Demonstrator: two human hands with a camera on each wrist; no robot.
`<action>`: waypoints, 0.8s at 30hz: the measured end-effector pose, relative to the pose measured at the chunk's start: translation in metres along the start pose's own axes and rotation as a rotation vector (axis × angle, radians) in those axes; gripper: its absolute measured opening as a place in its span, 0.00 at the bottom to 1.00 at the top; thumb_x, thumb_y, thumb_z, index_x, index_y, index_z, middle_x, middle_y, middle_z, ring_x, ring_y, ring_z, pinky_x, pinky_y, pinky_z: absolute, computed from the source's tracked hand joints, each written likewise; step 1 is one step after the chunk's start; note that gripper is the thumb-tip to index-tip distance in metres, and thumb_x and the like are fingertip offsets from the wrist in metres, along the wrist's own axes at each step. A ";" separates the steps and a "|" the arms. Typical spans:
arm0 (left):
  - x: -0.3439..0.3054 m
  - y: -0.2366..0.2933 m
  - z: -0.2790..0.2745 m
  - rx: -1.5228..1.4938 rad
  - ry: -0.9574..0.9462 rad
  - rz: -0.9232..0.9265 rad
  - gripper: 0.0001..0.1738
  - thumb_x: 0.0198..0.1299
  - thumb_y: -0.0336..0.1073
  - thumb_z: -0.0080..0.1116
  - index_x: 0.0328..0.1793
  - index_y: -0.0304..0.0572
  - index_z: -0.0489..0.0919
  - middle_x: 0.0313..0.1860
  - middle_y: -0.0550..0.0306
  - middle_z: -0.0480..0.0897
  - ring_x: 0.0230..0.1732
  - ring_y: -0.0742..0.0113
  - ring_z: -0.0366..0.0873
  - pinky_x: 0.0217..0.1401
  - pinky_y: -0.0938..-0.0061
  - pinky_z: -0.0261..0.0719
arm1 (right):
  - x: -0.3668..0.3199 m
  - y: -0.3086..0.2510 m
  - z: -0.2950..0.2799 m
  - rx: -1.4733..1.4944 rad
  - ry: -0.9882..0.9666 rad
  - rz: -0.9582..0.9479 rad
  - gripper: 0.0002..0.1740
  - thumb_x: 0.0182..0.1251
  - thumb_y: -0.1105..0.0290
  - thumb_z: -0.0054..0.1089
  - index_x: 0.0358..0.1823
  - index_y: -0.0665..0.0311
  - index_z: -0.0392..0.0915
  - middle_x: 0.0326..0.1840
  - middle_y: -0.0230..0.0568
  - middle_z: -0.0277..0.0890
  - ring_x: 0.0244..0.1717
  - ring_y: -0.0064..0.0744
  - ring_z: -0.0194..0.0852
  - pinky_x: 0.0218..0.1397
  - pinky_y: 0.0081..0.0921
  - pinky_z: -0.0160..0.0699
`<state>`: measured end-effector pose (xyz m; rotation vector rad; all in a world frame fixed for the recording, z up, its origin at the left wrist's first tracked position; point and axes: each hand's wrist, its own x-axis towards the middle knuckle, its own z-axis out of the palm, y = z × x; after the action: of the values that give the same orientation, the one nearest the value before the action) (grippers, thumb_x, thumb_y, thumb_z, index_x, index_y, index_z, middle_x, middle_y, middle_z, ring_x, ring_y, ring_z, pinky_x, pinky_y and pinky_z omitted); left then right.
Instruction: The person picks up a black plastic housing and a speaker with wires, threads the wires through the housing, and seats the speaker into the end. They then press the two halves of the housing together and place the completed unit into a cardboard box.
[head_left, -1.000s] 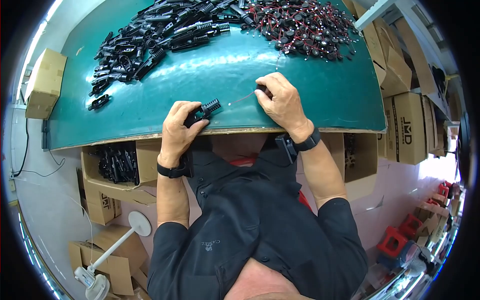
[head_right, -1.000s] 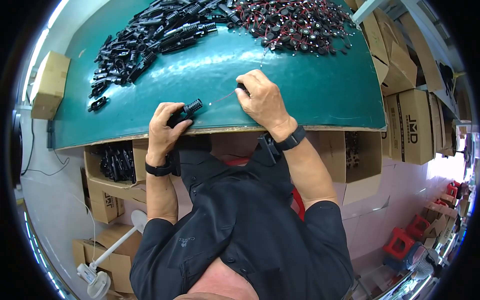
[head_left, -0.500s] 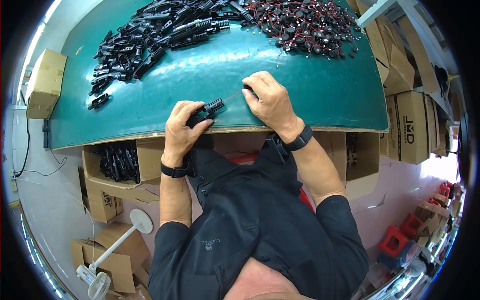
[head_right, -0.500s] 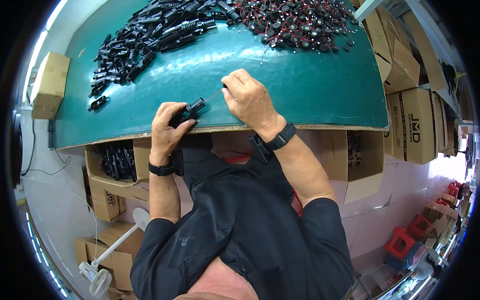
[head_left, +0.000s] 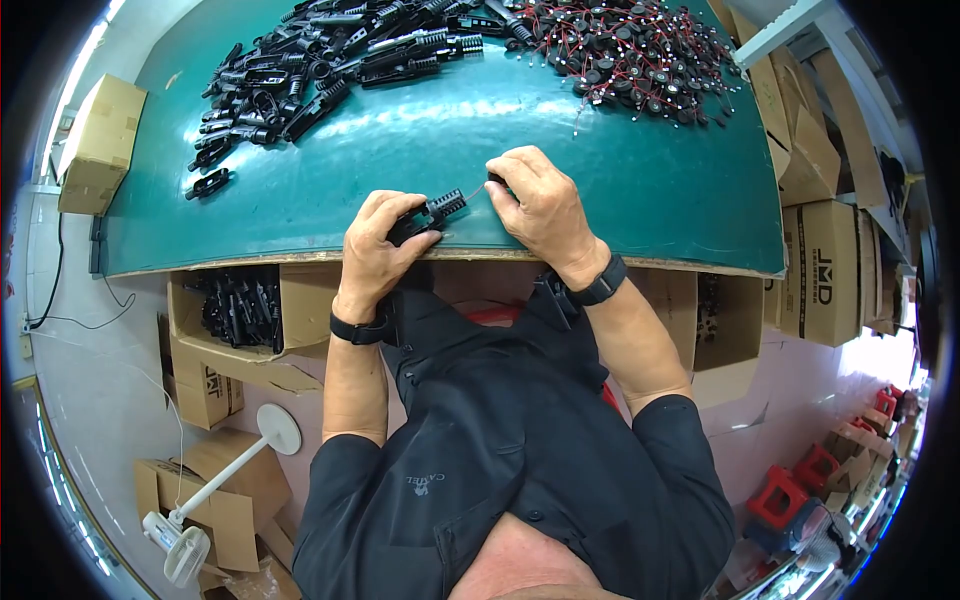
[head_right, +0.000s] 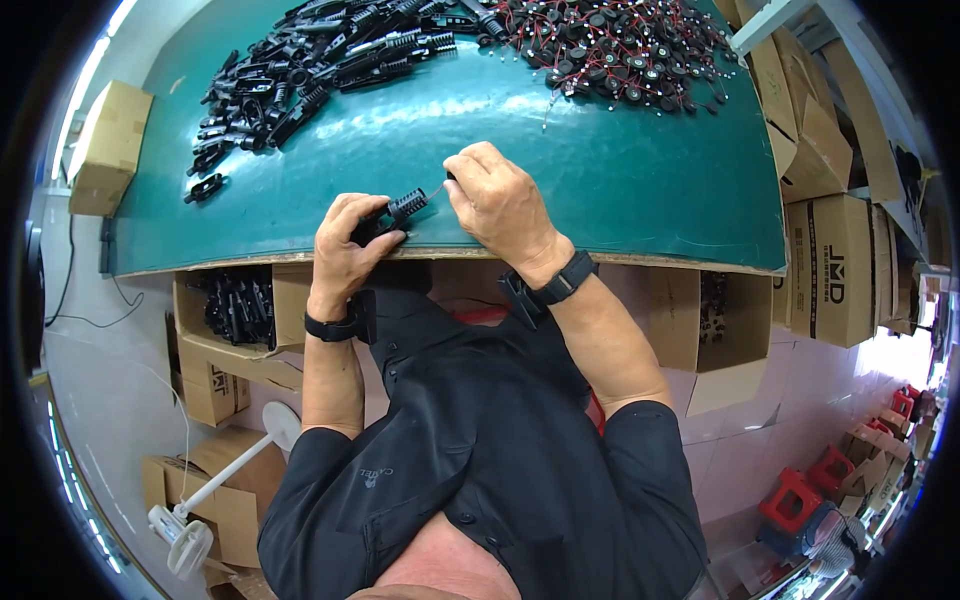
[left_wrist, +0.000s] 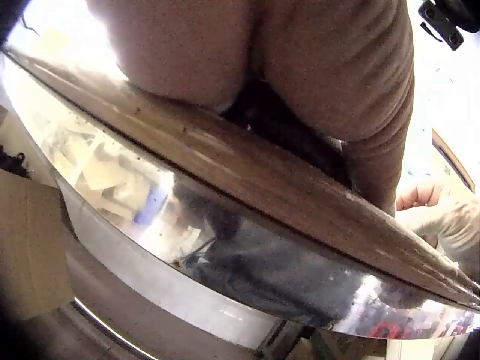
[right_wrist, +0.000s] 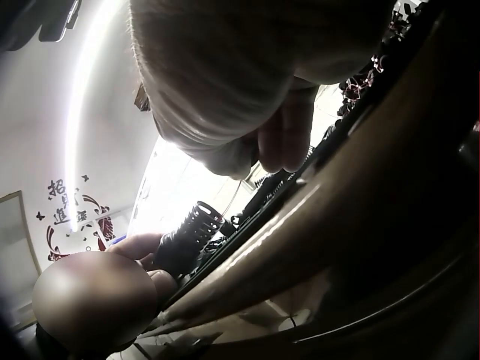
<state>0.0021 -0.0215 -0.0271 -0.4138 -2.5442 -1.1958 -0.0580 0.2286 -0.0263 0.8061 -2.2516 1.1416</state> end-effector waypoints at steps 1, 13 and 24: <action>0.000 0.000 0.000 -0.001 0.001 -0.003 0.27 0.49 0.28 0.85 0.58 0.37 0.89 0.50 0.51 0.88 0.50 0.57 0.86 0.56 0.66 0.85 | 0.000 0.000 0.001 0.003 0.003 -0.004 0.15 0.61 0.80 0.77 0.49 0.64 0.86 0.47 0.43 0.86 0.43 0.46 0.89 0.44 0.36 0.90; -0.001 -0.002 0.000 -0.016 0.008 0.000 0.28 0.49 0.27 0.85 0.58 0.37 0.89 0.50 0.51 0.88 0.50 0.57 0.87 0.56 0.66 0.86 | 0.001 -0.003 0.000 0.003 0.033 -0.001 0.16 0.60 0.81 0.77 0.50 0.64 0.87 0.47 0.43 0.86 0.42 0.45 0.89 0.44 0.36 0.90; -0.001 -0.003 -0.001 -0.001 -0.002 0.007 0.28 0.48 0.27 0.85 0.59 0.38 0.89 0.51 0.51 0.88 0.51 0.57 0.87 0.57 0.66 0.86 | 0.001 -0.002 0.000 -0.019 0.040 -0.033 0.17 0.61 0.82 0.77 0.50 0.63 0.86 0.48 0.43 0.85 0.43 0.46 0.89 0.44 0.36 0.90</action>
<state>0.0022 -0.0242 -0.0295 -0.4248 -2.5421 -1.1947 -0.0571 0.2280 -0.0246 0.8037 -2.2050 1.1099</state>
